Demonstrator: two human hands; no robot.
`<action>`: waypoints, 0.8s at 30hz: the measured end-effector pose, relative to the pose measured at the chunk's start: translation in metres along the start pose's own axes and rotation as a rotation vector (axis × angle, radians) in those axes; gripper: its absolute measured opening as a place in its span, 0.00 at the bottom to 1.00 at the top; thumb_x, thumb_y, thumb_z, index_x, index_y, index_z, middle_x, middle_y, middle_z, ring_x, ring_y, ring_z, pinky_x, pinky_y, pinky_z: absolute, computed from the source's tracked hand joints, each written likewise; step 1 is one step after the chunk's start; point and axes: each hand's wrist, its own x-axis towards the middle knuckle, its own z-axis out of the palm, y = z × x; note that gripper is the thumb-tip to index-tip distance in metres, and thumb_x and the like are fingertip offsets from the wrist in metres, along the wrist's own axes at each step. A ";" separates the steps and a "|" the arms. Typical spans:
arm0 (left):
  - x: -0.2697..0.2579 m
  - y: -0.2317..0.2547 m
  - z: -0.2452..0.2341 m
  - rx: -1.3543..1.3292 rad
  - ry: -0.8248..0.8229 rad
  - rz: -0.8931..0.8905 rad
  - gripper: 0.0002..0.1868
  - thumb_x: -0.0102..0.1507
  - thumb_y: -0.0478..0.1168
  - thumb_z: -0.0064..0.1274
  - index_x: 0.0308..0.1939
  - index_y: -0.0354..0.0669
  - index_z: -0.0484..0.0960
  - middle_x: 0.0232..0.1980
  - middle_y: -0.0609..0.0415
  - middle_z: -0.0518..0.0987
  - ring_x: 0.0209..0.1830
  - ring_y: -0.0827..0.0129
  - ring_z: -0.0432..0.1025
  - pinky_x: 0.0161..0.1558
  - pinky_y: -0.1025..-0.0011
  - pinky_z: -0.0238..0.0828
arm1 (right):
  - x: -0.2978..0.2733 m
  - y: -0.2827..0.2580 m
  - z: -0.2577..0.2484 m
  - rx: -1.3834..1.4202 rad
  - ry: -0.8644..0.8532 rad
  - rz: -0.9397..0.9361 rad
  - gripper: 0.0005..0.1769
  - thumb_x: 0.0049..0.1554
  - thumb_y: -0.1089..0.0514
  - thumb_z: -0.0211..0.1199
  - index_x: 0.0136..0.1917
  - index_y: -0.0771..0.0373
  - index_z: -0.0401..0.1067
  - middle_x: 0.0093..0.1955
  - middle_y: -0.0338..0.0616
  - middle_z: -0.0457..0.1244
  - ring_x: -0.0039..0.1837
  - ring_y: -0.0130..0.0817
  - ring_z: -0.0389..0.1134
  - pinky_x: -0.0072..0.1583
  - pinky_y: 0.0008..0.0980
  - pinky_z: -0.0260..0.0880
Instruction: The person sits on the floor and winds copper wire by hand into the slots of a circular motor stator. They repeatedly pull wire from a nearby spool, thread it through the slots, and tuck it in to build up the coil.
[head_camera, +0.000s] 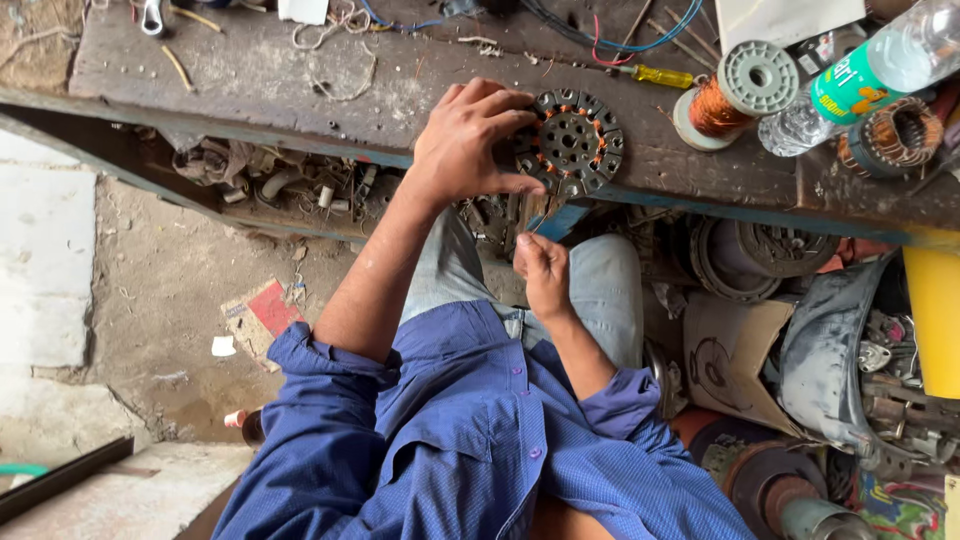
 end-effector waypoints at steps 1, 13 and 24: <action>-0.002 0.000 0.001 0.015 0.000 0.009 0.43 0.49 0.73 0.69 0.54 0.46 0.86 0.63 0.54 0.79 0.63 0.56 0.69 0.61 0.59 0.64 | -0.003 0.005 -0.004 0.021 -0.023 -0.013 0.25 0.67 0.52 0.52 0.30 0.57 0.52 0.27 0.30 0.47 0.31 0.20 0.46 0.35 0.29 0.44; -0.002 0.000 0.002 0.002 -0.014 0.001 0.44 0.50 0.75 0.68 0.55 0.45 0.86 0.64 0.55 0.79 0.64 0.58 0.69 0.62 0.59 0.64 | 0.006 0.011 -0.046 0.356 0.083 0.120 0.26 0.66 0.52 0.53 0.29 0.54 0.48 0.26 0.30 0.43 0.29 0.23 0.43 0.33 0.29 0.43; 0.001 0.002 0.002 0.032 -0.030 -0.018 0.45 0.48 0.77 0.67 0.54 0.47 0.87 0.63 0.56 0.79 0.64 0.58 0.68 0.62 0.58 0.63 | -0.036 -0.034 -0.072 0.309 -0.050 -0.218 0.31 0.69 0.49 0.50 0.27 0.57 0.47 0.24 0.33 0.44 0.28 0.24 0.43 0.33 0.30 0.43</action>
